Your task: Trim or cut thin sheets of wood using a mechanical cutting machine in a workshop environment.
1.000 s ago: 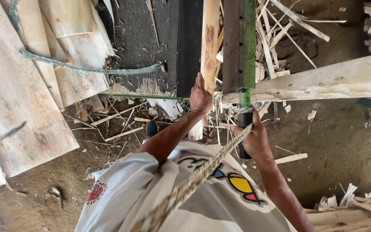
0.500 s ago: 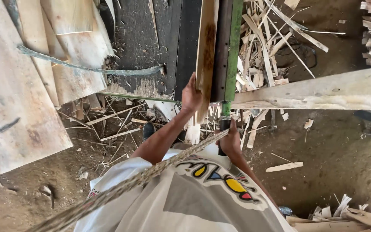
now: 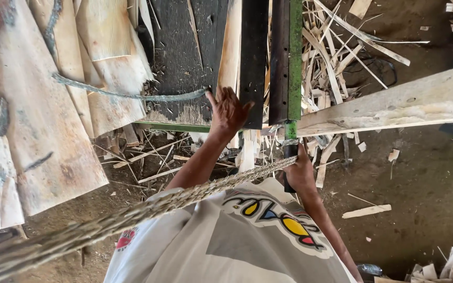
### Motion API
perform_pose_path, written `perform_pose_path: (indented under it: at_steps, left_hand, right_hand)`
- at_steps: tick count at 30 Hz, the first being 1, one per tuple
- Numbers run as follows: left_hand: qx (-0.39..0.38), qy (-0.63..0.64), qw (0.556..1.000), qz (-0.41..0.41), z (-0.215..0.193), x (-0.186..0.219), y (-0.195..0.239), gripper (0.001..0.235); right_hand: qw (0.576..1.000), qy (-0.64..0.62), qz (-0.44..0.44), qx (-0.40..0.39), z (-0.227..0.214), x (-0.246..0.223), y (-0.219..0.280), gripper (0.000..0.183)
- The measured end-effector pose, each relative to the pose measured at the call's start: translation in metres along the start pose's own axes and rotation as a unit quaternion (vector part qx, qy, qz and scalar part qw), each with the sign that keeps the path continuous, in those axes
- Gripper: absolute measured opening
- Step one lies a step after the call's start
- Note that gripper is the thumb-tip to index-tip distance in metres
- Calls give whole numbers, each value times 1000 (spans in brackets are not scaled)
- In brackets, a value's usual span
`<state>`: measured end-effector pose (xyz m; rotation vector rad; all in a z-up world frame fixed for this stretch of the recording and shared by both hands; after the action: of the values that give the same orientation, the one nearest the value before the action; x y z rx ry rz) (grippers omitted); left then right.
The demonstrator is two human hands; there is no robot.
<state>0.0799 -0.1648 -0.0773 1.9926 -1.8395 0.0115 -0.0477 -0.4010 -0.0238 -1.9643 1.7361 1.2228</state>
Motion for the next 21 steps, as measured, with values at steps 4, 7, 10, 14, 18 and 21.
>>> perform_pose_path:
  at_steps: [4, 7, 10, 14, 18, 21]
  left_hand:
    - [-82, -24, 994, -61, 2, 9, -13, 93]
    - [-94, -39, 990, -94, 30, -1, -33, 76]
    - [-67, 206, 974, -72, 52, -21, -51, 47]
    - [-112, 689, 716, -1, 111, -38, -74, 27]
    - [-214, 619, 744, -131, 91, -17, 17, 23]
    - [-213, 554, 791, -150, 176, -27, 24, 27]
  right_hand:
    - [984, -145, 101, 10, -6, 0, 5, 32]
    - [979, -166, 122, 4, -4, 8, 6, 33]
    - [984, -146, 97, 7, -6, 7, 6, 37]
    - [991, -125, 37, 22, -9, 7, 3, 39]
    - [998, -4, -63, 25, 5, 25, -5, 32]
    - [1000, -9, -28, 11, -2, 0, 0, 33]
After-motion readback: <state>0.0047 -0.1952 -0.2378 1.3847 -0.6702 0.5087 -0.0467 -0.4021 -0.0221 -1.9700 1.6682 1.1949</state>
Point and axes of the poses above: each hand's wrist, its own y-axis away from the middle knuckle, its own z-axis out of the palm, x = y × z, the point moved 10 cm from there along -y, towards the middle knuckle, and after that the axes turned 6 degrees about -x, right-handed, at the moved point
